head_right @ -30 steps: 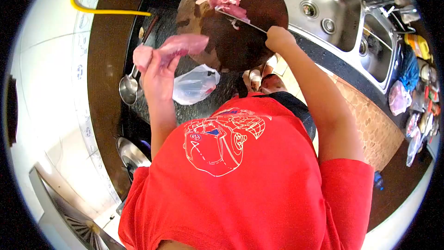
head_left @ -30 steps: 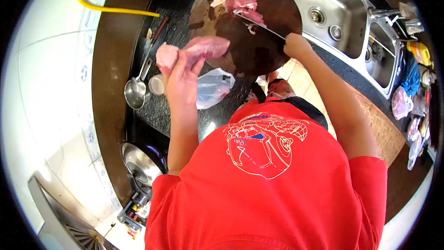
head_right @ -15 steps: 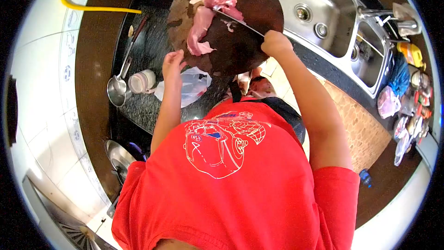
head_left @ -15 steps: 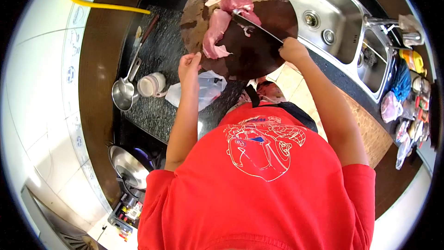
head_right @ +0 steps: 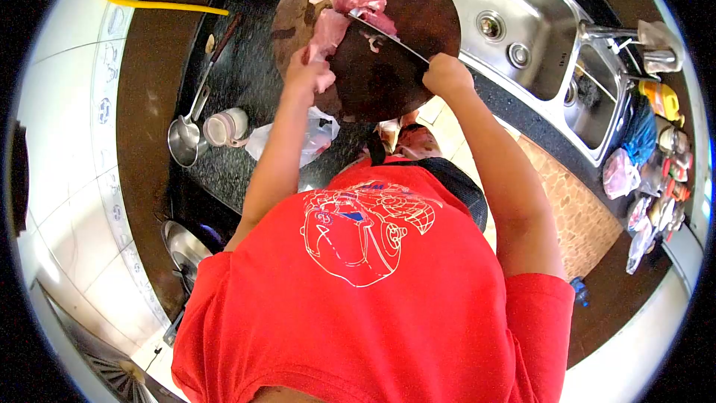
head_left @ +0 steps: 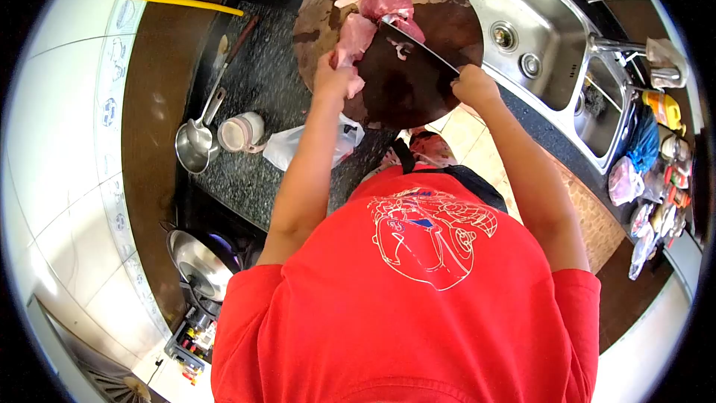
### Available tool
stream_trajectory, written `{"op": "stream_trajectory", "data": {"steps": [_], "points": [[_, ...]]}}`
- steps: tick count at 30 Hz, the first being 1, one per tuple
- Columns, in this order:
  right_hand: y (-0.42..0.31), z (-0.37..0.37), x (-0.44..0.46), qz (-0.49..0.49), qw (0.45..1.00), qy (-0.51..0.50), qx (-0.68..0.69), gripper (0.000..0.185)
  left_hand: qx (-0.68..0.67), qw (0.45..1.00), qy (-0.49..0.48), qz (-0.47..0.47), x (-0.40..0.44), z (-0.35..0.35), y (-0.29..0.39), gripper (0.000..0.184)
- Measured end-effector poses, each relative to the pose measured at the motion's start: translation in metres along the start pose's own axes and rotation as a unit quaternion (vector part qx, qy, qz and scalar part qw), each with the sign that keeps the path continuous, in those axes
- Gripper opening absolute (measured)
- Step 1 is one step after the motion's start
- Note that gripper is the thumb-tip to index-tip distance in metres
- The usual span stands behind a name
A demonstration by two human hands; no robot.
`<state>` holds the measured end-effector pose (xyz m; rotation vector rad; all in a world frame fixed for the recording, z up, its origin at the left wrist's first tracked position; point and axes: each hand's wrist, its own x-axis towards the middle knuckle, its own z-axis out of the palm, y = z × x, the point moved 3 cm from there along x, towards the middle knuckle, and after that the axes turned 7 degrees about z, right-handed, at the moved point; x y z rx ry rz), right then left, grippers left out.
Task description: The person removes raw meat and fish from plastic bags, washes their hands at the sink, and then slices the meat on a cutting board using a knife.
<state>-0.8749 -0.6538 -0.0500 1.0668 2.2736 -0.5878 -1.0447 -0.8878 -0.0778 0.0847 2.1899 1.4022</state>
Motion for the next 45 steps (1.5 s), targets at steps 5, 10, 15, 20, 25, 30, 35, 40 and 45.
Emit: {"op": "stream_trajectory", "data": {"steps": [5, 10, 15, 20, 25, 30, 35, 40, 45], "points": [[-0.002, -0.005, -0.006, 0.005, 1.0, -0.011, -0.002, 0.028, -0.375, 0.911, -0.168, -0.043, -0.016, -0.011, 0.044, 0.046], [-0.004, -0.008, -0.009, -0.008, 1.0, -0.001, 0.001, 0.03, -0.205, 0.974, -0.029, -0.096, -0.018, -0.013, -0.028, 0.037], [0.0, -0.007, -0.016, -0.025, 0.999, 0.043, 0.016, 0.03, -0.029, 0.995, -0.013, -0.094, -0.037, -0.025, -0.013, 0.037], [0.006, -0.002, -0.024, -0.087, 0.983, 0.041, 0.159, 0.032, 0.342, 0.932, 0.04, 0.11, -0.04, -0.054, -0.014, 0.034], [-0.031, 0.001, -0.039, -0.152, 0.931, 0.11, 0.314, 0.031, 0.272, 0.878, 0.147, 0.366, -0.042, -0.039, 0.022, 0.02], [-0.093, -0.012, -0.035, -0.205, 0.956, 0.177, 0.11, 0.025, 0.286, 0.828, 0.13, 0.464, -0.028, -0.005, 0.023, 0.023], [-0.118, 0.0, -0.018, -0.264, 0.95, 0.165, -0.008, 0.018, 0.277, 0.842, 0.122, 0.446, -0.023, 0.0, 0.015, 0.023], [-0.117, -0.003, -0.02, -0.258, 0.959, 0.118, -0.018, 0.018, 0.244, 0.861, 0.111, 0.432, -0.014, 0.004, 0.007, 0.023], [-0.119, 0.002, -0.011, -0.215, 0.972, 0.077, -0.048, 0.02, 0.215, 0.866, 0.114, 0.437, -0.011, 0.002, 0.002, 0.021]]}}
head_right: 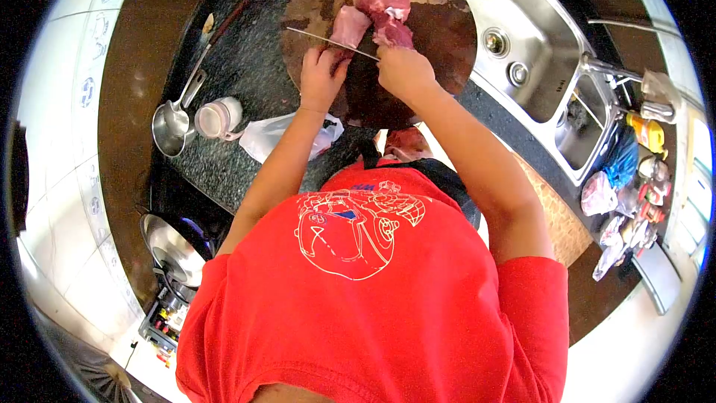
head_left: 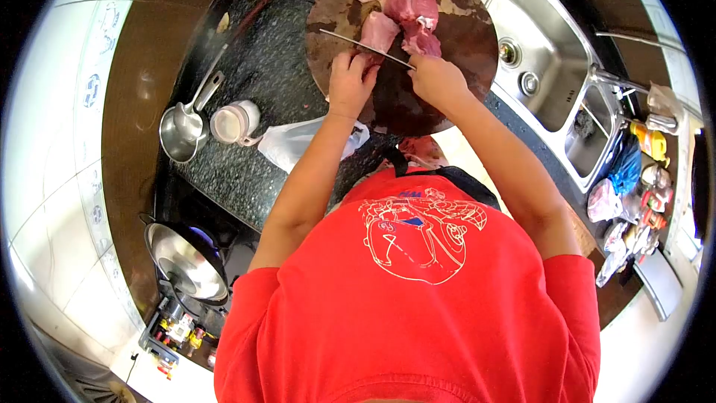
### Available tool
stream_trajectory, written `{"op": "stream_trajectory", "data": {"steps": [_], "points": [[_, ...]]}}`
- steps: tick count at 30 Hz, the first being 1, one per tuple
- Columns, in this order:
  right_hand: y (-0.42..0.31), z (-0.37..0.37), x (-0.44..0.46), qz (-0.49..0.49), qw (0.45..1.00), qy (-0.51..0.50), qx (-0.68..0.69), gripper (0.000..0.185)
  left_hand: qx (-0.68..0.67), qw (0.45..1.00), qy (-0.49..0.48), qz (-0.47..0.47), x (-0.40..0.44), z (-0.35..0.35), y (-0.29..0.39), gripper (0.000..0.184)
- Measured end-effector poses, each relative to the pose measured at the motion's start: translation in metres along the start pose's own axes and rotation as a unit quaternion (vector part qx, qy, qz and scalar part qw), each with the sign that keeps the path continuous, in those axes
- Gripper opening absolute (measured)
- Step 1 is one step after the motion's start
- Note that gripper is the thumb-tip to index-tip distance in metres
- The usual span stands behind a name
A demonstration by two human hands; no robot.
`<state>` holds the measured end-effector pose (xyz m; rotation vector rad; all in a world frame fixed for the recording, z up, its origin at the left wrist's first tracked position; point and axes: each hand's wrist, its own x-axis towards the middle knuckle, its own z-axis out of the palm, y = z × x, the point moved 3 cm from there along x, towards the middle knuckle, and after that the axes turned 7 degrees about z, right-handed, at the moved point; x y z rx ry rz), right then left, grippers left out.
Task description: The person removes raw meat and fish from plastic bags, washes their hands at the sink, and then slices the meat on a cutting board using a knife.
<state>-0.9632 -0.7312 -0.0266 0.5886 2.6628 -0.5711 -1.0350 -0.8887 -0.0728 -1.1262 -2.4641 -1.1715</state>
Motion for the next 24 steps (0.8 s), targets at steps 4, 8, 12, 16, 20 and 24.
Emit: {"op": "stream_trajectory", "data": {"steps": [4, 8, 12, 16, 20, 24], "points": [[-0.006, 0.008, 0.022, 0.001, 0.999, -0.041, -0.001, 0.02, -0.019, 0.997, -0.067, -0.036, 0.002, 0.002, -0.009, 0.022], [-0.016, 0.003, 0.049, -0.011, 0.992, -0.124, -0.006, 0.021, -0.036, 0.997, -0.04, -0.061, 0.0, 0.002, -0.015, 0.022], [-0.004, 0.005, 0.045, -0.006, 0.995, -0.094, 0.012, 0.023, -0.098, 0.987, -0.001, -0.13, 0.001, -0.011, -0.025, 0.022], [0.001, -0.008, 0.02, 0.011, 0.994, -0.093, 0.063, 0.026, -0.29, 0.861, 0.192, -0.371, -0.007, -0.066, -0.055, 0.025], [-0.011, -0.026, 0.004, -0.002, 0.995, 0.003, 0.097, 0.027, -0.189, 0.883, 0.231, -0.362, -0.02, -0.094, -0.068, 0.019], [-0.014, -0.018, -0.004, 0.014, 0.996, -0.038, 0.08, 0.025, 0.002, 0.977, 0.098, -0.189, -0.009, -0.082, -0.022, 0.016]]}}
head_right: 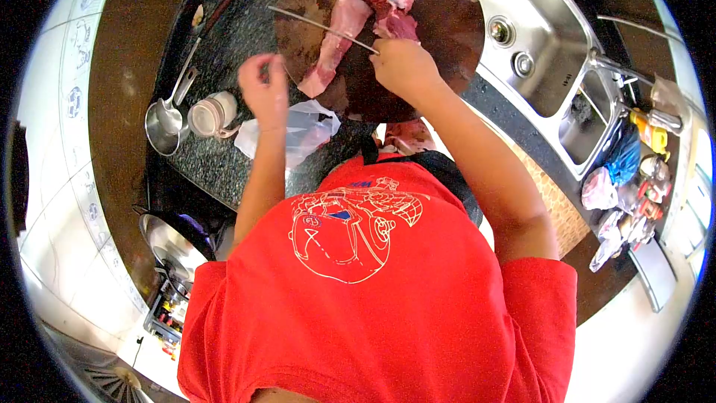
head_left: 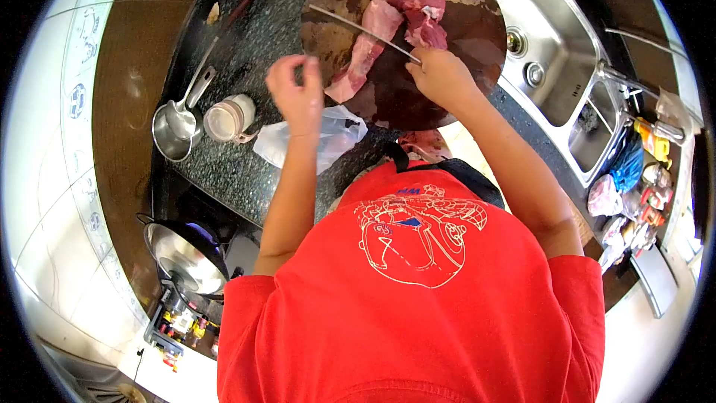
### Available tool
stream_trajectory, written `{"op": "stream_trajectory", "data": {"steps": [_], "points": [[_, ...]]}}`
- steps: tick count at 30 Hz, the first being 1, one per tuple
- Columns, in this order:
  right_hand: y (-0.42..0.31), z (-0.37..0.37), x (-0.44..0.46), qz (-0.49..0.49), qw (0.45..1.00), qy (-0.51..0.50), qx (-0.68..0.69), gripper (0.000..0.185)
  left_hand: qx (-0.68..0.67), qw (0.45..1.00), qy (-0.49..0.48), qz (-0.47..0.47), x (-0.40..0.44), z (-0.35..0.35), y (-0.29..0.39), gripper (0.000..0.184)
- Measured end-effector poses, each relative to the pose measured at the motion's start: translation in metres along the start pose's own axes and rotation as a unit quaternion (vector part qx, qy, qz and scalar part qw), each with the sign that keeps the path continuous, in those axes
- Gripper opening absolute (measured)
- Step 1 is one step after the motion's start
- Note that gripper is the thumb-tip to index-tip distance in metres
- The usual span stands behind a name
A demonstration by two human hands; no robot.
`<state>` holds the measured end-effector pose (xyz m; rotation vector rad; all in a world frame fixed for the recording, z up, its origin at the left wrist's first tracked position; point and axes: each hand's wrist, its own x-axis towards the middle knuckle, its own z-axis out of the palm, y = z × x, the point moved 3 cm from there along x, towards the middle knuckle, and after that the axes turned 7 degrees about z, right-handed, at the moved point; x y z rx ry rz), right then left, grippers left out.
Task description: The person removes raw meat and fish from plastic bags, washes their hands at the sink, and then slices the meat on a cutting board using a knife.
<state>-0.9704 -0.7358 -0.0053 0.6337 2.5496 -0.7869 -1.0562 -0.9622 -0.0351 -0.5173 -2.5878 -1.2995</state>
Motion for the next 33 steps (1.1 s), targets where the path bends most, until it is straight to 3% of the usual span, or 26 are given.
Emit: {"op": "stream_trajectory", "data": {"steps": [2, 5, 8, 14, 18, 22, 24, 27, 31, 33], "points": [[0.002, 0.007, 0.001, -0.001, 1.0, 0.003, -0.011, 0.023, 0.066, 0.988, -0.044, 0.133, -0.007, 0.024, 0.02, 0.021], [0.006, 0.015, 0.007, -0.001, 0.999, -0.008, -0.038, 0.021, 0.043, 0.979, -0.093, 0.177, -0.017, 0.057, 0.025, 0.032], [0.011, 0.022, 0.012, 0.001, 0.998, -0.014, -0.056, 0.02, 0.012, 0.985, -0.109, 0.135, -0.022, 0.074, 0.023, 0.03], [0.007, 0.026, 0.037, -0.017, 0.994, -0.05, -0.092, 0.022, -0.003, 0.979, -0.123, 0.161, -0.018, 0.081, 0.019, 0.027], [-0.034, 0.011, 0.056, -0.056, 0.988, -0.086, -0.117, 0.023, -0.029, 0.975, -0.121, 0.186, -0.02, 0.083, 0.019, 0.023], [-0.012, 0.023, 0.047, -0.044, 0.995, -0.039, -0.076, 0.022, -0.04, 0.979, -0.105, 0.167, -0.018, 0.086, 0.017, 0.021], [0.016, 0.022, 0.023, -0.022, 0.989, -0.073, -0.127, 0.023, -0.03, 0.983, -0.107, 0.143, -0.023, 0.083, 0.017, 0.017], [0.03, 0.029, 0.024, -0.021, 0.991, -0.061, -0.121, 0.023, -0.053, 0.975, -0.146, 0.158, -0.027, 0.078, 0.021, 0.019], [-0.028, 0.006, 0.055, -0.029, 0.994, -0.058, -0.089, 0.023, -0.036, 0.967, -0.147, 0.203, -0.022, 0.087, 0.019, 0.025], [-0.033, -0.006, 0.049, 0.052, 0.985, -0.154, -0.064, 0.023, 0.024, 0.966, -0.168, 0.194, -0.026, 0.09, 0.013, 0.036]]}}
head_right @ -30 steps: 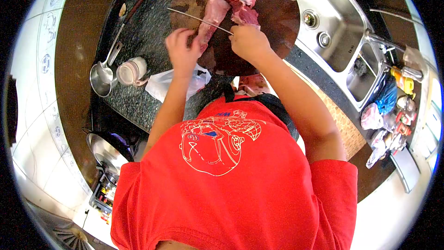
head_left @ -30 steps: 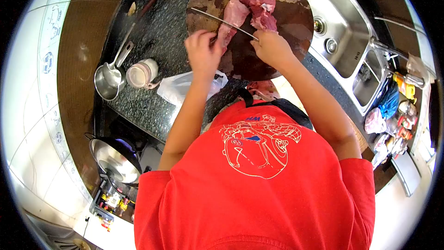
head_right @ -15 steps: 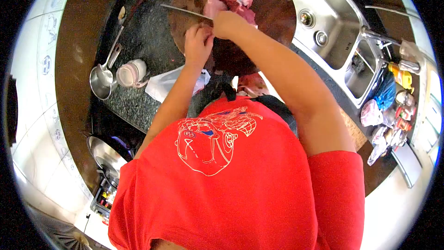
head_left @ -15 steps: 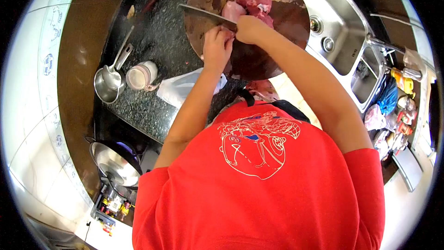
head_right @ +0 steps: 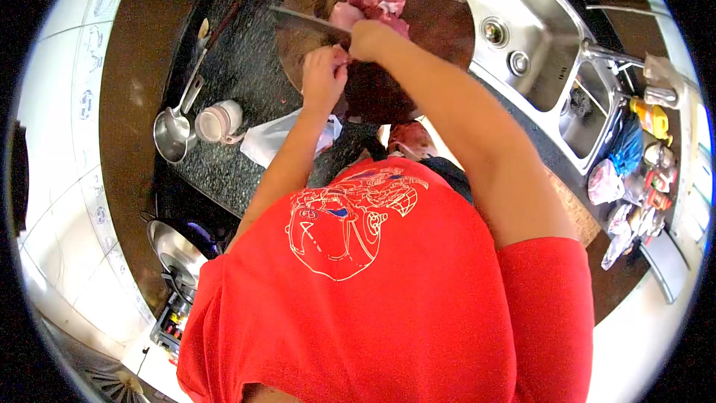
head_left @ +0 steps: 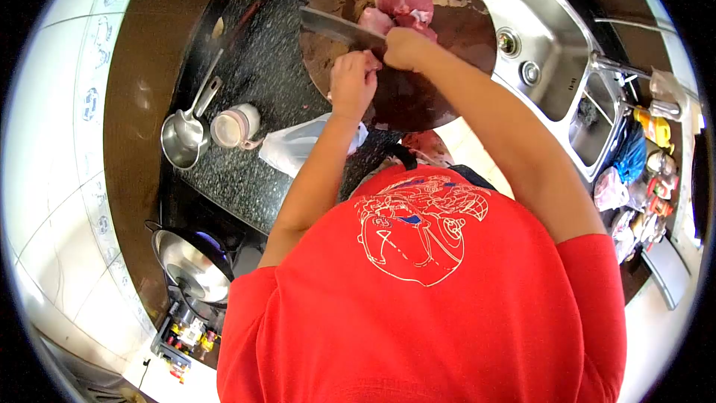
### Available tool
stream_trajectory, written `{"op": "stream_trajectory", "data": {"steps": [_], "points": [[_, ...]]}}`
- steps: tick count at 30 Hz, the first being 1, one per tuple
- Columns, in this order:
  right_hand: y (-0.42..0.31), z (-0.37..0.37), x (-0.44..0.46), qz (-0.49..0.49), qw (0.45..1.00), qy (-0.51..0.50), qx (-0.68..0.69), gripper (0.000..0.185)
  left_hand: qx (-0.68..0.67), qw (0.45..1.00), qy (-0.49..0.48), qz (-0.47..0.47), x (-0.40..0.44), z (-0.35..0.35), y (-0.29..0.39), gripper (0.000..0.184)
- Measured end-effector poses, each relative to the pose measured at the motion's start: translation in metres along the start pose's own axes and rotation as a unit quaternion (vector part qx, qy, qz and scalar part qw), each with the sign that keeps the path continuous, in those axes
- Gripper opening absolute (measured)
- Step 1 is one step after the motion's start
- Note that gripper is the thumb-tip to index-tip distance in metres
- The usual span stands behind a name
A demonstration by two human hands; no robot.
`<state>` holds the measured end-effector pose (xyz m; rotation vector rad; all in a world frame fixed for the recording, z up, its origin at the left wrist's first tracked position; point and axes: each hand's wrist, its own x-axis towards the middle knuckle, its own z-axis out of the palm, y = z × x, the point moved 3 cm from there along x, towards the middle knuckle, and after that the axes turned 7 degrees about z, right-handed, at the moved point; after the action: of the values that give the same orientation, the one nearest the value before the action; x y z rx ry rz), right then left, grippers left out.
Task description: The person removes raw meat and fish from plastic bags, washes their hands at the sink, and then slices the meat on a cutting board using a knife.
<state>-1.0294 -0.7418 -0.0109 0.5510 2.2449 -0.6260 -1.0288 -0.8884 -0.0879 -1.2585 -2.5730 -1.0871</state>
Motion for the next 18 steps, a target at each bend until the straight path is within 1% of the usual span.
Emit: {"op": "stream_trajectory", "data": {"steps": [1, 3, 4, 5, 6, 7, 8, 9, 10, 11, 12, 13, 15, 17, 18], "points": [[0.012, 0.027, 0.018, -0.072, 0.993, 0.094, -0.029, 0.022, 0.0, 1.0, 0.005, 0.009, 0.004, -0.004, -0.001, 0.036], [0.035, 0.045, 0.005, -0.021, 0.99, 0.134, -0.04, 0.021, 0.114, 0.984, -0.001, -0.134, 0.001, -0.013, -0.008, 0.049], [0.052, 0.047, -0.008, -0.024, 0.994, 0.099, -0.035, 0.022, 0.153, 0.968, -0.033, -0.197, 0.006, -0.026, -0.003, 0.056], [0.073, 0.047, -0.021, -0.029, 0.997, 0.064, -0.031, 0.022, 0.156, 0.967, -0.037, -0.199, -0.003, -0.028, -0.015, 0.056], [0.092, 0.053, -0.032, -0.008, 0.997, 0.076, -0.023, 0.023, -0.008, 0.963, -0.001, -0.27, -0.01, -0.022, -0.043, 0.054], [0.109, 0.06, -0.04, 0.015, 0.996, 0.091, -0.015, 0.023, -0.174, 0.928, 0.034, -0.328, -0.008, -0.019, -0.064, 0.051], [0.12, 0.065, -0.048, 0.03, 0.994, 0.101, -0.006, 0.023, -0.32, 0.876, 0.079, -0.352, -0.001, -0.023, -0.069, 0.046], [0.128, 0.071, -0.055, 0.044, 0.993, 0.107, 0.003, 0.022, -0.317, 0.878, 0.079, -0.35, 0.01, -0.033, -0.066, 0.046], [0.133, 0.074, -0.061, 0.04, 0.993, 0.107, 0.006, 0.022, -0.433, 0.816, 0.089, -0.373, 0.021, -0.041, -0.06, 0.044], [0.136, 0.077, -0.064, 0.048, 0.99, 0.122, 0.043, 0.023, -0.541, 0.739, 0.095, -0.389, 0.032, -0.049, -0.055, 0.041], [0.139, 0.08, -0.068, 0.057, 0.986, 0.137, 0.081, 0.024, -0.567, 0.721, 0.084, -0.389, 0.042, -0.051, -0.056, 0.041], [0.142, 0.084, -0.071, 0.058, 0.985, 0.138, 0.087, 0.024, -0.565, 0.723, 0.08, -0.389, 0.052, -0.051, -0.056, 0.041], [0.148, 0.092, -0.082, 0.074, 0.971, 0.139, 0.181, 0.028, -0.566, 0.735, 0.035, -0.372, 0.071, -0.04, -0.056, 0.04], [0.152, 0.097, -0.097, 0.081, 0.966, 0.138, 0.203, 0.03, -0.573, 0.734, 0.024, -0.364, 0.084, -0.021, -0.056, 0.041], [0.156, 0.101, -0.103, 0.086, 0.96, 0.138, 0.227, 0.03, -0.527, 0.771, 0.016, -0.358, 0.089, -0.016, -0.053, 0.042]]}}
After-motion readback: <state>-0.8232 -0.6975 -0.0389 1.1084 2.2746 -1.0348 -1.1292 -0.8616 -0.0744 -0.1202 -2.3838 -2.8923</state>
